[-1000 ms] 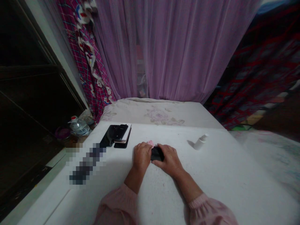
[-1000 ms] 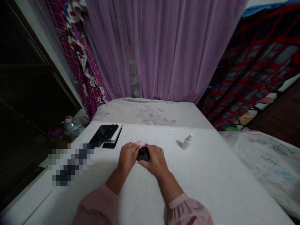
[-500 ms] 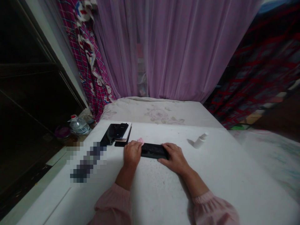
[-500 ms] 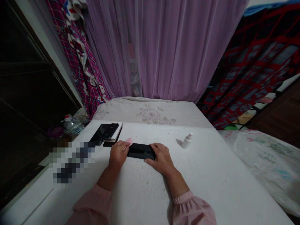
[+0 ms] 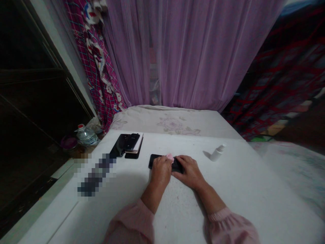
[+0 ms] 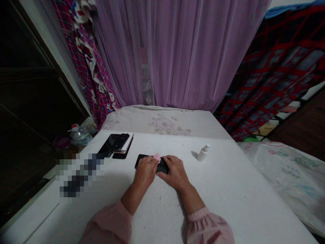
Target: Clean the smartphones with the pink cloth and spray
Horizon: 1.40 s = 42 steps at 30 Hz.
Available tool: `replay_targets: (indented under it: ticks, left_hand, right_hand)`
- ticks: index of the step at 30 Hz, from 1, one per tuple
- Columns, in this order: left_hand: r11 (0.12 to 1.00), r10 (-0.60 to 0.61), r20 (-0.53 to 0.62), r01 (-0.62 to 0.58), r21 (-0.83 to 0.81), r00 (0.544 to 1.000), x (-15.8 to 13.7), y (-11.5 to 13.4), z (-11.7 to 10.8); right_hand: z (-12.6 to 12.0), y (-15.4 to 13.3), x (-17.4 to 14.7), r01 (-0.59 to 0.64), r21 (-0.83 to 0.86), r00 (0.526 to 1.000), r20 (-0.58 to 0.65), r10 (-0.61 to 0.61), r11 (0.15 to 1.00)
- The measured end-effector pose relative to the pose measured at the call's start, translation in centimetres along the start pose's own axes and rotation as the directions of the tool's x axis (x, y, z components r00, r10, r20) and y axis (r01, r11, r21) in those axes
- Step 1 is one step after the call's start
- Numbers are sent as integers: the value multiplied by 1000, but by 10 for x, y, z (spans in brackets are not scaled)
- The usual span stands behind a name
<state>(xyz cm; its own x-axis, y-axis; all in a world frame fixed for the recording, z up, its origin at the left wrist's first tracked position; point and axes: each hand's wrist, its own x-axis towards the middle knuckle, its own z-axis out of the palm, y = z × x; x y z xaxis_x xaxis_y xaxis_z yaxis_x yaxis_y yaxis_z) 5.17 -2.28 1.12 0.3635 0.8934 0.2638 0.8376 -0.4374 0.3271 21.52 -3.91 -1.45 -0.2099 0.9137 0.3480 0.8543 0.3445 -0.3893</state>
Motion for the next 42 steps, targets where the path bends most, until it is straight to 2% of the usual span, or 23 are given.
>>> replay_targets:
  ticks: [4, 10, 14, 19, 24, 28, 31, 34, 39, 42]
  left_hand:
    - [999, -20, 11, 20, 45, 1000, -3, -13, -8]
    - [991, -112, -71, 116, 61, 991, -5, -47, -20]
    - [985, -151, -107, 158, 66, 983, -4, -58, -22]
    - [980, -169, -80, 177, 92, 982, 4, -42, -18]
    - [994, -84, -6, 84, 69, 996, 2, -10, -9]
    - [999, -26, 21, 25, 43, 999, -9, -2, -6]
    - [999, 4, 6, -4, 54, 1000, -16, -11, -6]
    - [998, 5, -69, -1, 64, 998, -21, -29, -8]
    - [997, -32, -199, 44, 55, 980, -23, -60, -11]
    - [996, -58, -247, 75, 57, 967, -24, -69, -12]
  right_hand:
    - [0, 0, 0, -5, -11, 1000, -9, 4, 1000]
    - [1, -1, -1, -1, -27, 1000, -21, 0, 1000]
    - [3, -4, -1, -18, -38, 999, -42, 16, 999]
    - [6, -7, 0, -37, -43, 997, -75, 34, 998]
    - [6, -7, -1, -35, -44, 996, -88, 31, 998]
    - [6, -8, -1, -58, -66, 994, -92, 52, 996]
    - [7, -8, -1, -62, -71, 994, -97, 55, 996]
    - [8, -7, -2, -64, -77, 994, -97, 56, 995]
    - [8, -7, -2, -59, -80, 995, -88, 52, 995]
    - [8, -7, -2, -67, -86, 994, -90, 59, 994]
